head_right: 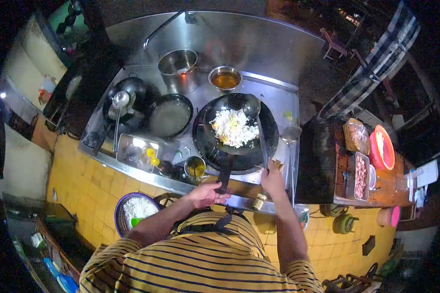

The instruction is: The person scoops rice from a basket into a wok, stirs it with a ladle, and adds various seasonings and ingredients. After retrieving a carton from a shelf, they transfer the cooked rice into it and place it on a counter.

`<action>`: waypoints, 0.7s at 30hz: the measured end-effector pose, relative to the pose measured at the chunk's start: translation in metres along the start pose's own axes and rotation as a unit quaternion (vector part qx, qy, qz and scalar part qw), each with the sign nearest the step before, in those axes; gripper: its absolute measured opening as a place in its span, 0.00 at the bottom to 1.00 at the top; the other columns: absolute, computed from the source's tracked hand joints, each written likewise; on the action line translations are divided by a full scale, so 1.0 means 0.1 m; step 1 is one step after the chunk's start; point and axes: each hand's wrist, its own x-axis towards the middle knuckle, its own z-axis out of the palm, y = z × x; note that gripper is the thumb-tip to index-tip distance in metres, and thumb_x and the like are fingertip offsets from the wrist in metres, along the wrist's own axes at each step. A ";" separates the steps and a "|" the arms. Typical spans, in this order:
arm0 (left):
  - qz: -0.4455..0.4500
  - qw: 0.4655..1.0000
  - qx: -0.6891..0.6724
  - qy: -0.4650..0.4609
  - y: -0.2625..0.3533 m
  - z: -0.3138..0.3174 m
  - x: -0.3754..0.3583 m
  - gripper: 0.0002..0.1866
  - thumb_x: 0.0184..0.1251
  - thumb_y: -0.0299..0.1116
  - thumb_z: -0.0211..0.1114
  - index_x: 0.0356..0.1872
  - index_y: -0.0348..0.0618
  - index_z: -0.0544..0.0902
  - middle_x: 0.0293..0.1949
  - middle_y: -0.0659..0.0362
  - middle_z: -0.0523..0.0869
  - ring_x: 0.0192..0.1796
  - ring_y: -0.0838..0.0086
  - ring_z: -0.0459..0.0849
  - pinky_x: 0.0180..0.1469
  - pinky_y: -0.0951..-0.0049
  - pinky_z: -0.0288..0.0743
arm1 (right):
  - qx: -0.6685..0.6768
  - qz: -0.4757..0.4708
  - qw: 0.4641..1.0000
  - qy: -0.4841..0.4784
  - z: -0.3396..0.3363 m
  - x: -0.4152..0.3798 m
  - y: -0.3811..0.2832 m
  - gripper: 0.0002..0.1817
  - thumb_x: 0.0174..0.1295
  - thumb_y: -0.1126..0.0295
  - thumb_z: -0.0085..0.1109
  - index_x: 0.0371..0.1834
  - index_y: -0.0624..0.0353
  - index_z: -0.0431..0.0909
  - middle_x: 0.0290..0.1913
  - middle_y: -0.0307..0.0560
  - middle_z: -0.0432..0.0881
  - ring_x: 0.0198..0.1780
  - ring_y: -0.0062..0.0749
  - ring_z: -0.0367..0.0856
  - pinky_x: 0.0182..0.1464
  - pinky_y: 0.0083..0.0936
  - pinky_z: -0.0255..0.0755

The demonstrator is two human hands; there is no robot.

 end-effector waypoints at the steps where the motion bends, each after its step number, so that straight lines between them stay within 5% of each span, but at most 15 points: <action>1: 0.000 1.000 -0.006 0.000 -0.04 0.01 -0.01 0.21 0.76 0.41 0.53 0.62 0.40 0.69 0.59 0.51 0.79 0.59 0.59 0.80 0.57 0.59 0.76 | 0.050 0.051 0.993 -0.090 -0.05 0.03 -0.05 0.25 0.62 0.67 0.51 0.62 0.65 0.71 0.40 0.69 0.82 0.42 0.61 0.81 0.49 0.45 0.75; 2: 0.007 1.000 0.002 -0.005 -0.04 0.02 0.00 0.21 0.76 0.42 0.52 0.62 0.39 0.68 0.58 0.50 0.79 0.58 0.59 0.80 0.56 0.60 0.76 | 0.101 0.104 0.974 -0.175 -0.10 0.06 -0.11 0.25 0.62 0.66 0.50 0.63 0.62 0.70 0.46 0.70 0.80 0.50 0.65 0.79 0.56 0.46 0.73; 6: 0.031 0.999 0.033 -0.006 0.01 0.11 -0.03 0.21 0.77 0.42 0.52 0.62 0.40 0.68 0.57 0.50 0.79 0.56 0.60 0.82 0.55 0.61 0.77 | 0.029 0.044 0.996 -0.077 0.25 0.04 0.01 0.25 0.62 0.66 0.50 0.63 0.63 0.70 0.48 0.68 0.81 0.53 0.59 0.79 0.58 0.42 0.72; 7: 0.017 1.000 -0.002 -0.014 0.00 0.08 0.00 0.21 0.76 0.42 0.52 0.61 0.39 0.69 0.57 0.50 0.80 0.55 0.61 0.82 0.54 0.62 0.78 | -0.017 -0.085 0.996 -0.002 0.19 0.03 -0.04 0.25 0.63 0.66 0.50 0.63 0.65 0.71 0.45 0.69 0.82 0.46 0.56 0.83 0.52 0.40 0.76; 8: 0.015 1.000 -0.001 -0.015 -0.02 0.08 -0.01 0.21 0.76 0.42 0.52 0.61 0.39 0.69 0.57 0.50 0.80 0.55 0.61 0.82 0.54 0.62 0.78 | -0.018 -0.083 0.996 -0.002 0.04 0.06 -0.17 0.25 0.63 0.66 0.50 0.63 0.65 0.71 0.45 0.69 0.82 0.46 0.56 0.83 0.52 0.40 0.76; 10: 0.025 1.000 0.015 0.001 0.00 0.09 -0.01 0.22 0.75 0.42 0.53 0.62 0.38 0.70 0.58 0.48 0.78 0.60 0.59 0.79 0.57 0.59 0.76 | 0.123 0.173 0.953 -0.215 -0.29 0.15 -0.48 0.24 0.63 0.67 0.49 0.62 0.66 0.71 0.38 0.67 0.83 0.33 0.51 0.86 0.41 0.39 0.79; 11: 0.033 0.999 0.008 -0.007 0.01 0.09 -0.01 0.22 0.75 0.42 0.54 0.61 0.36 0.70 0.58 0.47 0.79 0.59 0.58 0.79 0.56 0.59 0.77 | 0.158 0.131 0.959 -0.197 -0.30 0.10 -0.52 0.28 0.66 0.68 0.48 0.69 0.64 0.64 0.22 0.50 0.79 0.14 0.30 0.75 0.20 0.29 0.72; 21: 0.092 0.994 -0.045 0.030 0.08 0.08 0.19 0.21 0.72 0.40 0.55 0.57 0.33 0.73 0.52 0.43 0.82 0.55 0.54 0.82 0.57 0.55 0.77 | 0.263 0.146 0.917 -0.263 -0.29 -0.15 -0.61 0.20 0.68 0.70 0.47 0.64 0.58 0.70 0.19 0.41 0.72 0.15 0.24 0.71 0.18 0.27 0.67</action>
